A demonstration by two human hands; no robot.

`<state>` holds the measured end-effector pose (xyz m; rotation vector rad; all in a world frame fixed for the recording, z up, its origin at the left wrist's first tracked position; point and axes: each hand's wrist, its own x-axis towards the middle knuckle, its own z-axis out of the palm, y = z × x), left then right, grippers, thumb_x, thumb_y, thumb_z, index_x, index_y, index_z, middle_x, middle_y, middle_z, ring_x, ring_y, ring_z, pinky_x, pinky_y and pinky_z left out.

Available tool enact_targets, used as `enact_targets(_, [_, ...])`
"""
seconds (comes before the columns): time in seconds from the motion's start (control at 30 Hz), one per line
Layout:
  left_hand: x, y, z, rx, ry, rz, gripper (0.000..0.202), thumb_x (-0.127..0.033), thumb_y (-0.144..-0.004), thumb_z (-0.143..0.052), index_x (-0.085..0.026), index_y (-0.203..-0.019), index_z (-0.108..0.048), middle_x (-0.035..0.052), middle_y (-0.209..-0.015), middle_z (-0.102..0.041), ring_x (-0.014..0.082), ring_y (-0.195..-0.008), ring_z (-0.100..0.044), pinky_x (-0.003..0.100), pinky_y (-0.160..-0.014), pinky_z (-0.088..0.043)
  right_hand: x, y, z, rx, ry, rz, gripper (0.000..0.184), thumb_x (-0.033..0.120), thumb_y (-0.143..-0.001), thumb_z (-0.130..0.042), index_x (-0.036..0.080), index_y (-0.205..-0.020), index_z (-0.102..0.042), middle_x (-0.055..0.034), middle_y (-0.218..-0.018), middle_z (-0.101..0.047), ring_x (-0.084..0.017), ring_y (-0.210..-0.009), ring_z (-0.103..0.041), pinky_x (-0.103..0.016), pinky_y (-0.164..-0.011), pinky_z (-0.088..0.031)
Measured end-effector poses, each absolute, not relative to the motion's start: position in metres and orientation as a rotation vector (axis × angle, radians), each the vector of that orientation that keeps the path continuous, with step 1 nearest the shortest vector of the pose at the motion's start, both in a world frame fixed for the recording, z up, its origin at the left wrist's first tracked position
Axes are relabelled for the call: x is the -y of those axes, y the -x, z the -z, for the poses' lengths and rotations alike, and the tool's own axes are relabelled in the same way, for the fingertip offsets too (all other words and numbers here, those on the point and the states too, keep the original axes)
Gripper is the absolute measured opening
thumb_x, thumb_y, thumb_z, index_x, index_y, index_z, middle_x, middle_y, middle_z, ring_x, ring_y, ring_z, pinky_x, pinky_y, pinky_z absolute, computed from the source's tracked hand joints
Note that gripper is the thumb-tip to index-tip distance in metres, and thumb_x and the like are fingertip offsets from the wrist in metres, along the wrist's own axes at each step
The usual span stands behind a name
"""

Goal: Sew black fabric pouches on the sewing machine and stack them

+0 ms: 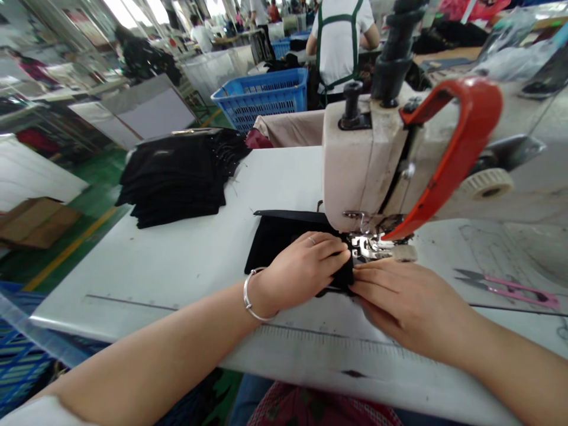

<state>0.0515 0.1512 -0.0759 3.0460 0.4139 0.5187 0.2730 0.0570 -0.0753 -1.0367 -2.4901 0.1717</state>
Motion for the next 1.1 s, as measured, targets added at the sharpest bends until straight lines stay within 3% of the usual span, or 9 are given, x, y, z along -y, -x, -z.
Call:
enact_targets(0.1, [-0.137, -0.049, 0.074, -0.364, -2.99, -0.64, 0.018, -0.019, -0.1, -0.054, -0.013, -0.113, -0.064, 0.0066, -0.111, -0.072, 0.0184, -0.109, -0.065, 0.035, -0.098, -0.055, -0.057, -0.274, 0.074, 2.5, 1.054, -0.211, 0.022, 0.016, -0.093, -0.056, 0.015, -0.112, -0.067, -0.0086, -0.111, -0.068, -0.024, -0.099, -0.062, -0.043, -0.083, -0.051])
enact_targets(0.23, [-0.129, -0.048, 0.074, -0.277, -2.937, -0.717, 0.014, -0.013, -0.1, -0.053, -0.012, -0.108, -0.065, 0.005, -0.107, -0.074, 0.0154, -0.103, -0.068, 0.032, -0.092, -0.056, -0.058, -0.277, 0.071, 2.511, 1.061, -0.186, 0.021, 0.02, -0.097, -0.052, 0.017, -0.109, -0.069, -0.0056, -0.089, -0.064, -0.022, -0.081, -0.056, -0.038, -0.068, -0.042])
enact_targets(0.47, [-0.132, -0.05, 0.074, -0.298, -2.873, -0.76, 0.013, -0.018, -0.101, -0.054, -0.017, -0.104, -0.067, 0.0028, -0.106, -0.075, 0.0162, -0.097, -0.068, 0.033, -0.086, -0.054, -0.06, -0.282, 0.072, 2.535, 1.012, -0.186, 0.024, 0.024, -0.1, -0.049, 0.02, -0.102, -0.072, -0.0028, -0.078, -0.058, -0.019, -0.073, -0.05, -0.036, -0.065, -0.031])
enact_targets(0.67, [-0.129, -0.051, 0.072, -0.315, -2.847, -0.706, 0.017, -0.014, -0.101, -0.051, -0.017, -0.096, -0.066, 0.0023, -0.101, -0.075, 0.0142, -0.092, -0.067, 0.031, -0.084, -0.053, -0.061, -0.285, 0.067, 2.523, 1.004, -0.26, 0.024, 0.023, -0.099, -0.05, 0.02, -0.098, -0.074, -0.0031, -0.077, -0.059, -0.017, -0.072, -0.05, -0.034, -0.065, -0.03])
enact_targets(0.9, [-0.129, -0.052, 0.067, -0.231, -2.977, -0.703, 0.018, -0.015, -0.103, -0.047, -0.014, -0.099, -0.065, 0.0047, -0.099, -0.073, 0.0154, -0.089, -0.065, 0.031, -0.082, -0.052, -0.063, -0.293, 0.062, 2.508, 1.035, -0.365, 0.015, 0.023, -0.095, -0.058, 0.022, -0.09, -0.072, -0.0018, -0.083, -0.063, -0.016, -0.075, -0.054, -0.032, -0.066, -0.034])
enact_targets(1.1, [-0.129, -0.051, 0.07, -0.243, -2.942, -0.694, 0.019, -0.014, -0.103, -0.045, -0.015, -0.1, -0.064, 0.0051, -0.099, -0.073, 0.016, -0.092, -0.066, 0.032, -0.085, -0.052, -0.062, -0.292, 0.064, 2.496, 1.031, -0.337, 0.018, 0.024, -0.097, -0.056, 0.022, -0.101, -0.073, -0.0027, -0.085, -0.065, -0.017, -0.077, -0.057, -0.033, -0.068, -0.038])
